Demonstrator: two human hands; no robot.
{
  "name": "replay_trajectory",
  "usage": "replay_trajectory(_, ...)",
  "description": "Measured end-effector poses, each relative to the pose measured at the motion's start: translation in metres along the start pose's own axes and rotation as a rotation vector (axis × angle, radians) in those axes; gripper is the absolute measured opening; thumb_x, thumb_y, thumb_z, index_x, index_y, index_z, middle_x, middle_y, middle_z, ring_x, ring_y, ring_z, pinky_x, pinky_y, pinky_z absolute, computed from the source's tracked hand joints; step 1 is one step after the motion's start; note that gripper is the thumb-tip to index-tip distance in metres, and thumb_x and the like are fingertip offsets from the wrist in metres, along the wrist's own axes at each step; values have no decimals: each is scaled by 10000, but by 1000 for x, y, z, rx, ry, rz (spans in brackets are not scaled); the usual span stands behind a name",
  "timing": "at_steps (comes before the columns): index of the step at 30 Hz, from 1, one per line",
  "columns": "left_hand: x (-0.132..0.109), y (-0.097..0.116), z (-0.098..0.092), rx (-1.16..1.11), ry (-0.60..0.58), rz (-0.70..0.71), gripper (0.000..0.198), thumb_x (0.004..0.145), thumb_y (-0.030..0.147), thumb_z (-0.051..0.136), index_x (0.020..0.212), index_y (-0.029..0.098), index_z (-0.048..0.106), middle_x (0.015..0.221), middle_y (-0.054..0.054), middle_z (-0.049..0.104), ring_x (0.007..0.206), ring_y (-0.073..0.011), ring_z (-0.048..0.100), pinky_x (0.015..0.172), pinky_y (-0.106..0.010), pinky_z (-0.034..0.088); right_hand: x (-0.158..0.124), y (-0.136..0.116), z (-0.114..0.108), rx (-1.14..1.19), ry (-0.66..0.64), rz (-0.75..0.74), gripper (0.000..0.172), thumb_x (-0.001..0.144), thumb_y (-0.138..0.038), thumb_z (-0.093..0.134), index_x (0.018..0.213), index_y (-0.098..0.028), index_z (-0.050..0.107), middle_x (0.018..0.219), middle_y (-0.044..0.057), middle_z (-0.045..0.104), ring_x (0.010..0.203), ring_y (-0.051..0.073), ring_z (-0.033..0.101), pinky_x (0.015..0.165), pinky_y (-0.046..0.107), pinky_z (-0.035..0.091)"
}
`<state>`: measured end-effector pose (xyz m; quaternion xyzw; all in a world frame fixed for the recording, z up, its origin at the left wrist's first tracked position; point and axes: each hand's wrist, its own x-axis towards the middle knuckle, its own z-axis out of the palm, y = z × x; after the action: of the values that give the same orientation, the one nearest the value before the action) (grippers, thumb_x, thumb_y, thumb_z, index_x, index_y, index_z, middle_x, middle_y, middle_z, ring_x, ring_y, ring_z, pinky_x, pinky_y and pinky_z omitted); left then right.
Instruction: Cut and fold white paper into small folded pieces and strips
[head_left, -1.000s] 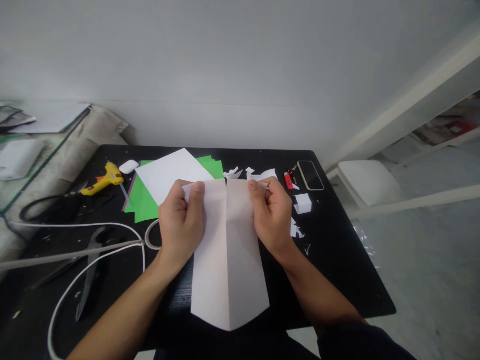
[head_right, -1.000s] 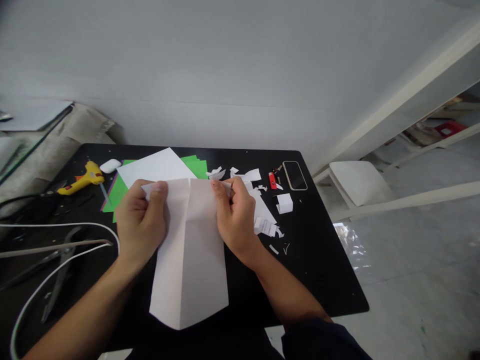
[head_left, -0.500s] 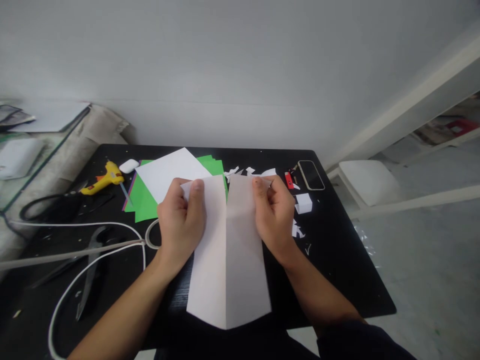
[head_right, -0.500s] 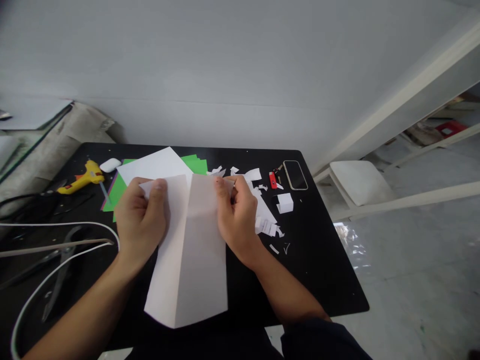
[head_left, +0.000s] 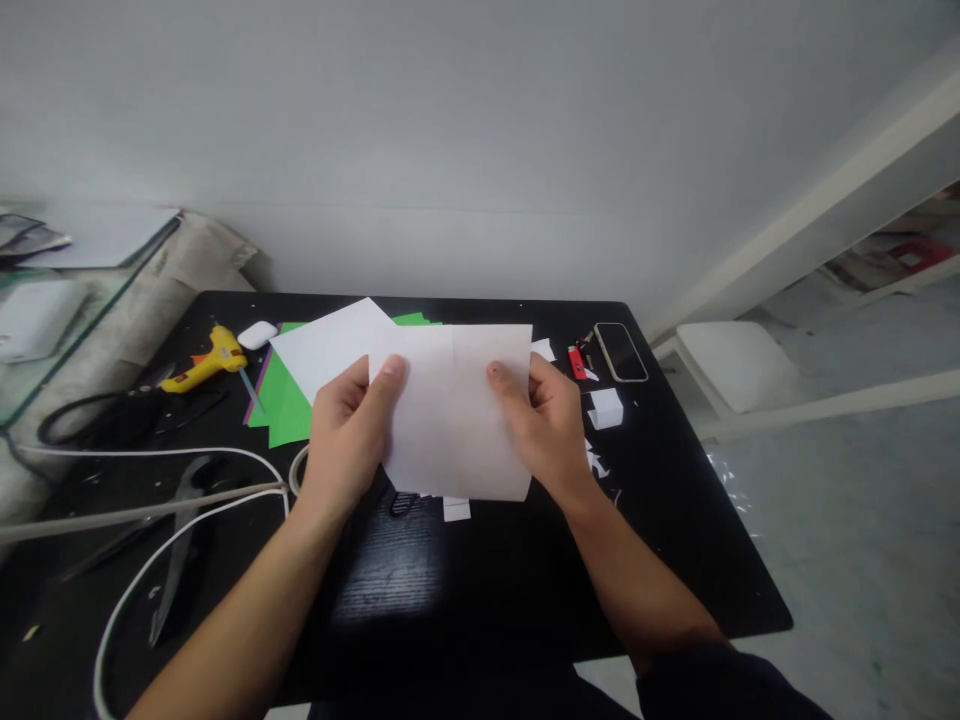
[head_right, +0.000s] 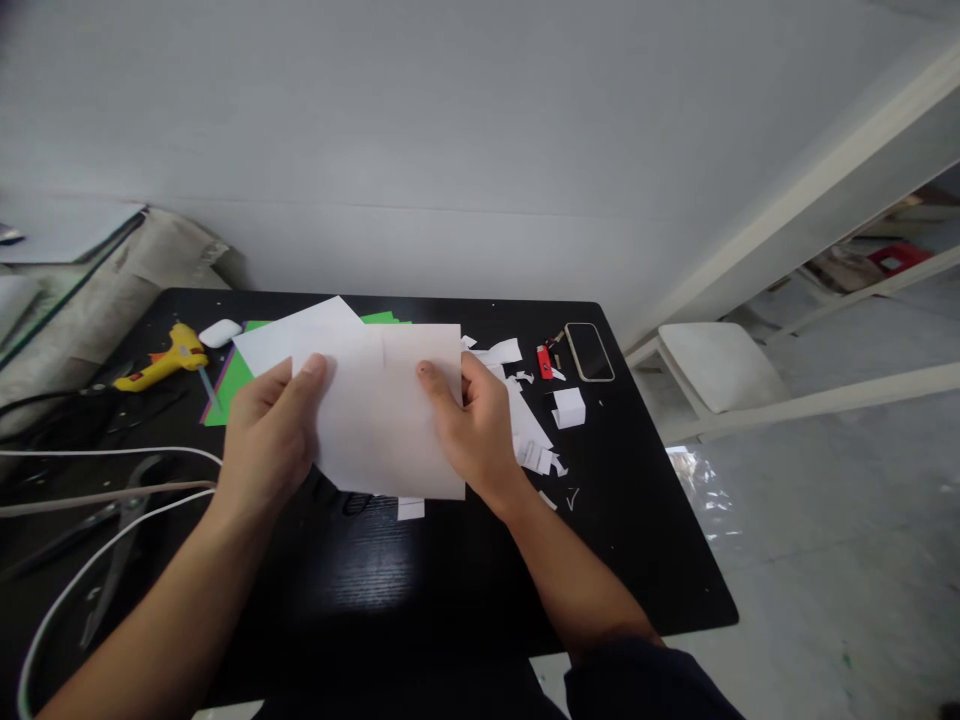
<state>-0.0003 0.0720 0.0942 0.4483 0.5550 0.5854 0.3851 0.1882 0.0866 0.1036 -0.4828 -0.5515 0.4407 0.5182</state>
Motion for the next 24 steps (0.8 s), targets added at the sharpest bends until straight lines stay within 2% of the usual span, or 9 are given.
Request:
replay_trajectory(3, -3, 2, 0, 60, -84, -43, 418, 947, 523, 672, 694, 196, 615, 607, 12, 568, 530, -118, 474, 486, -244, 345, 0, 1, -1, -24, 50, -66, 325, 985, -444, 678, 773, -207, 613, 681, -31, 534, 637, 127, 482, 587, 273, 397)
replay_trajectory(6, -6, 4, 3, 143, -47, 8, 465, 979, 507, 623, 641, 198, 543, 559, 35, 469, 509, -110, 388, 468, -251, 295, 0, 2, 0, -22, 58, -93, 398, 1004, -449, 655, 711, -216, 520, 647, -48, 441, 606, 119, 407, 559, 270, 352)
replay_trajectory(9, -8, 4, 9, 170, -46, 25, 473, 1007, 499, 571, 643, 205, 504, 556, 43, 408, 510, -112, 334, 455, -262, 254, -1, 4, 3, 31, 14, -78, 372, 1020, -468, 624, 755, -222, 534, 675, -40, 461, 618, 126, 432, 561, 271, 373)
replay_trajectory(12, -12, 3, 13, 190, -56, 36, 464, 1026, 504, 536, 670, 208, 507, 584, 36, 422, 529, -119, 342, 463, -272, 256, -2, 5, 5, 19, -4, -61, 388, 1027, -498, 596, 762, -224, 527, 674, -38, 460, 601, 127, 426, 533, 270, 363)
replay_trajectory(18, -16, 1, 14, 243, 66, 164, 449, 1057, 456, 507, 676, 227, 443, 584, 36, 393, 552, -136, 366, 511, -293, 316, -3, 7, 6, -83, 125, -178, 384, 1046, -442, 587, 745, -228, 481, 640, -54, 417, 585, 121, 390, 548, 271, 362)
replay_trajectory(24, -17, -2, 13, 301, 75, 227, 410, 1076, 417, 487, 711, 235, 444, 608, 31, 396, 564, -145, 362, 529, -314, 319, -7, 6, 9, -140, 173, -183, 404, 1046, -466, 577, 745, -250, 415, 611, -63, 383, 547, 122, 359, 498, 278, 327)
